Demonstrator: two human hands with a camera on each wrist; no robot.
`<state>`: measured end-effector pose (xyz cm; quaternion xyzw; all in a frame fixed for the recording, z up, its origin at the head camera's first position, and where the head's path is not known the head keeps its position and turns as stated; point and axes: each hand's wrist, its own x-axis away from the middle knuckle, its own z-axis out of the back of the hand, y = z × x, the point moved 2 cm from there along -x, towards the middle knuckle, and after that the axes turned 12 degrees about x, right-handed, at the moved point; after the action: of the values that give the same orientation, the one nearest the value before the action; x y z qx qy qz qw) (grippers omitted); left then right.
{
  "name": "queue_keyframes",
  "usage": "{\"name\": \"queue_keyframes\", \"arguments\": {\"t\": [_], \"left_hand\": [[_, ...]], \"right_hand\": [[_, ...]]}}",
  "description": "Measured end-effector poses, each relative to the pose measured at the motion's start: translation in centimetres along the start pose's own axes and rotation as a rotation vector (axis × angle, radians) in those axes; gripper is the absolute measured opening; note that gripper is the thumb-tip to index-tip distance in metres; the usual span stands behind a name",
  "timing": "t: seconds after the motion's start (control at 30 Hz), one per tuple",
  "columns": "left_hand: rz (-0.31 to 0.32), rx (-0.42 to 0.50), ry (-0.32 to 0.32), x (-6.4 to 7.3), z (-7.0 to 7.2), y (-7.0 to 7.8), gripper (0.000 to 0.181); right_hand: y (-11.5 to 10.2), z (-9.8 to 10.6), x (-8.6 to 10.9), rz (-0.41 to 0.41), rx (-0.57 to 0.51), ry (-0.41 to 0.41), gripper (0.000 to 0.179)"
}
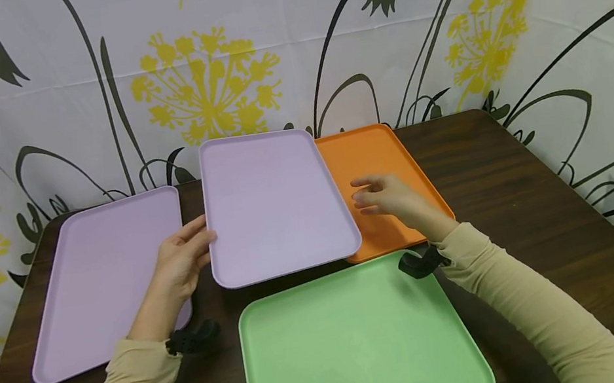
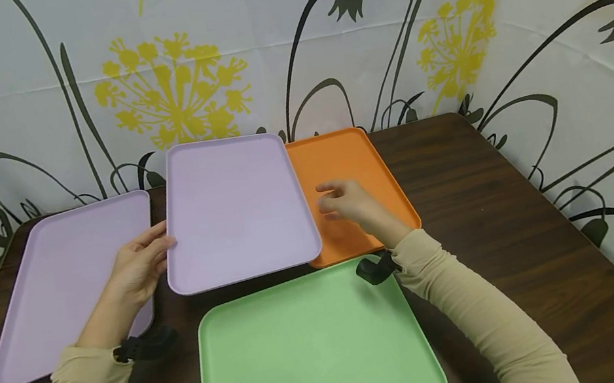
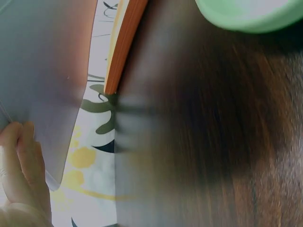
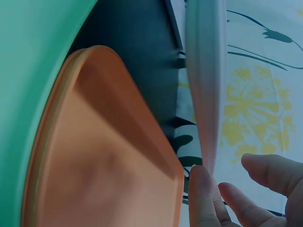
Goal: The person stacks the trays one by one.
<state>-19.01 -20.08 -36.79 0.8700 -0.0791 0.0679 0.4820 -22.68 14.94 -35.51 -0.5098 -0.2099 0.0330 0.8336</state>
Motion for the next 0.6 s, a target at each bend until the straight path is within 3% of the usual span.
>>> {"name": "queue_keyframes", "arguments": {"t": [0.37, 0.6], "left_hand": [[0.007, -0.012, -0.008, -0.1, -1.0, -0.7, 0.034], [0.044, -0.012, 0.004, -0.1, -1.5, -1.0, 0.029]], "right_hand": [[-0.1, -0.9, 0.3, -0.02, 0.048, -0.015, 0.051], [0.0, -0.8, 0.5, -0.033, 0.102, -0.009, 0.057]]}}
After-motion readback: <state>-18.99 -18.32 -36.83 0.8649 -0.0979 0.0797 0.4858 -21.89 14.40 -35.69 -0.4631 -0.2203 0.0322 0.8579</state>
